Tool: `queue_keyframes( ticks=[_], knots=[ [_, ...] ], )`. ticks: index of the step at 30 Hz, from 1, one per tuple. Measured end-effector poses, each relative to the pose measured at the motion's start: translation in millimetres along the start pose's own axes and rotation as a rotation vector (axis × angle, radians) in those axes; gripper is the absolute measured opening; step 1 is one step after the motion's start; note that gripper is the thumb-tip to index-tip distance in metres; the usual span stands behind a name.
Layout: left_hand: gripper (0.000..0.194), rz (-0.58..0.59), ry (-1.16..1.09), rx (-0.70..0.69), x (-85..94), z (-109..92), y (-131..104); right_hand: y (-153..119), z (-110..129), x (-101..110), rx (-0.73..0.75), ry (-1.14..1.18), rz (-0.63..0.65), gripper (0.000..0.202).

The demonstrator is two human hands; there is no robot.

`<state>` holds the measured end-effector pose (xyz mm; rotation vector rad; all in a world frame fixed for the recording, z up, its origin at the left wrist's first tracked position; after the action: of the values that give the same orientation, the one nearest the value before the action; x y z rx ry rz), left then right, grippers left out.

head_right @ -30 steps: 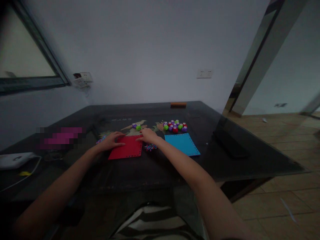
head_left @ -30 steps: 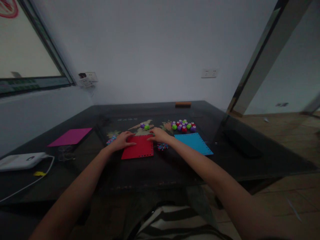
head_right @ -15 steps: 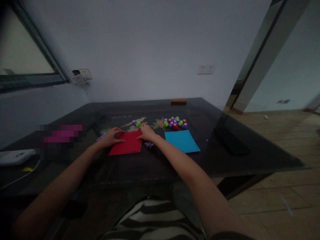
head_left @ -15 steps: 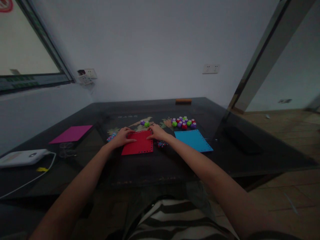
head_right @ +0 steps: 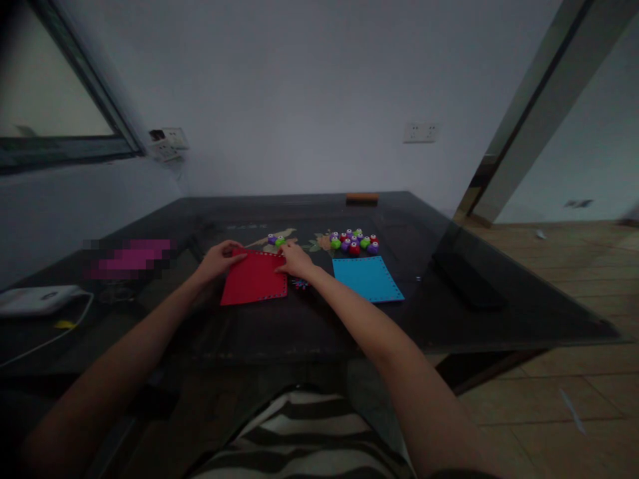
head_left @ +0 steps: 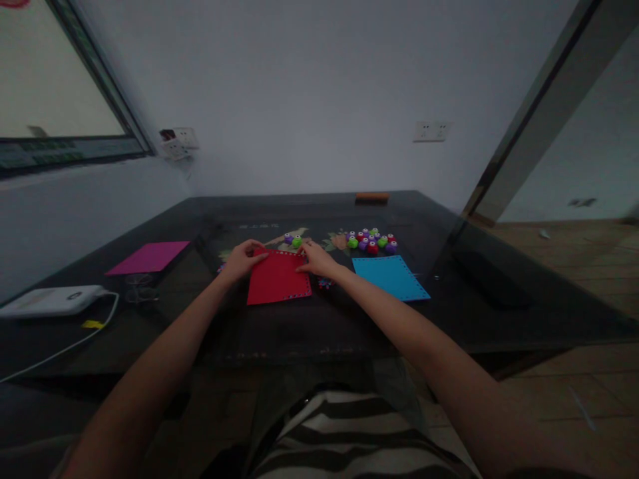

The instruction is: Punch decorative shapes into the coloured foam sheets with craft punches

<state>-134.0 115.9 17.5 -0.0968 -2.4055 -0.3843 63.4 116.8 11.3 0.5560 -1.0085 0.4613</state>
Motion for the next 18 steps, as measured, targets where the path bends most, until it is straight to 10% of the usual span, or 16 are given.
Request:
queue_keyframes(
  ticks=[11, 18],
  knots=[
    [0.043, -0.081, -0.212, 0.11, 4.6, 2, -6, 0, 0, 10, -0.084, 0.173, -0.076, 0.032],
    [0.045, -0.127, -0.436, 0.176, 5.9, 9, -11, 5, -14, 4, -0.169, 0.758, -0.043, 0.02]
  ],
)
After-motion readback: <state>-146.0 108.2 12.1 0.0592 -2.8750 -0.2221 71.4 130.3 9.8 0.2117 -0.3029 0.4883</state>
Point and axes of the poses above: each hand's wrist, its own y-axis towards the middle knuckle, its own x-axis out of the back of the hand, z = x × y, the point moved 9 cm from there along y, towards the middle knuckle, and after that the axes turned 8 degrees about z, right-handed, at the moved point
